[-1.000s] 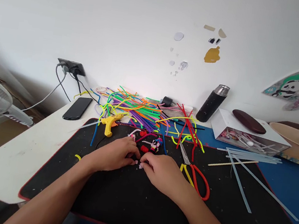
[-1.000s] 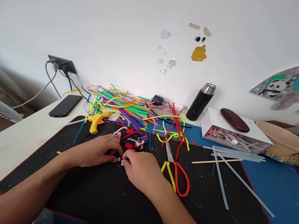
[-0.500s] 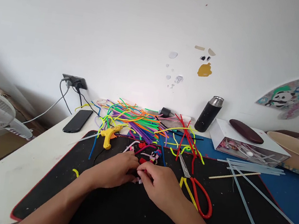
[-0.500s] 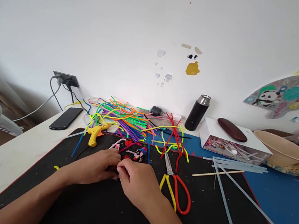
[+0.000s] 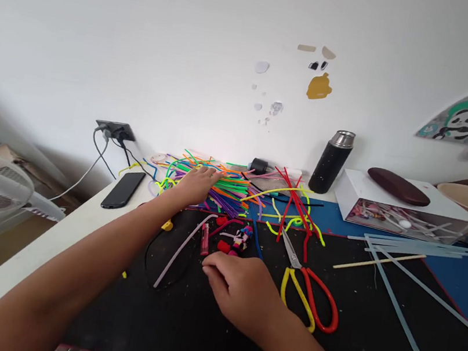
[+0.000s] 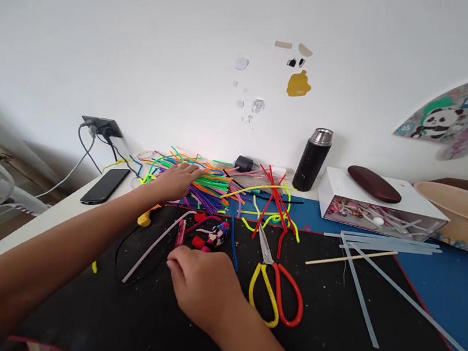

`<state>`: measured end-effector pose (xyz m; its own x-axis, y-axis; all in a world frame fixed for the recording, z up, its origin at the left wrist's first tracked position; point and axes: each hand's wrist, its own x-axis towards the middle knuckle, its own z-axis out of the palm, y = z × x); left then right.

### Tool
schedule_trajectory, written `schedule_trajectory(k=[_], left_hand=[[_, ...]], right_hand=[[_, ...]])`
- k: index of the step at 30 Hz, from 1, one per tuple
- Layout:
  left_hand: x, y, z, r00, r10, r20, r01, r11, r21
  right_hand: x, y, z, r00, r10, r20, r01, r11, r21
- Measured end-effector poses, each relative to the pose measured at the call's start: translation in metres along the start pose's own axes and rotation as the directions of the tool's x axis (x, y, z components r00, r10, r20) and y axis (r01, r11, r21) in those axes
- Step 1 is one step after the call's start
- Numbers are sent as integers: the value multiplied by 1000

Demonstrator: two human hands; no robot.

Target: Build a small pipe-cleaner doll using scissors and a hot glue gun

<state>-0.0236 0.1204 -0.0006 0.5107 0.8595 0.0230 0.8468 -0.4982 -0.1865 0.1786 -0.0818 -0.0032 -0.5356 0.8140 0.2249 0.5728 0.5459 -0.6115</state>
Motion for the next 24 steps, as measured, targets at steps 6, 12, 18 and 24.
schedule_trajectory(k=[6, 12, 18, 24], left_hand=[[22, -18, -10, 998, -21, 63, 23, 1000, -21], [18, -25, -18, 999, -46, 23, 48, 994, -97], [-26, -8, -13, 985, -52, -166, 23, 985, -171], [-78, 3, -19, 937, -74, -341, -70, 918, -390]], right_hand=[[0, -10, -2, 990, -17, 142, 38, 989, -146], [0, -10, -1, 988, -7, 157, 40, 977, -210], [-1, -8, 8, 989, -50, 138, 77, 978, -195], [-2, 5, 2, 993, -36, -112, 42, 998, 48]])
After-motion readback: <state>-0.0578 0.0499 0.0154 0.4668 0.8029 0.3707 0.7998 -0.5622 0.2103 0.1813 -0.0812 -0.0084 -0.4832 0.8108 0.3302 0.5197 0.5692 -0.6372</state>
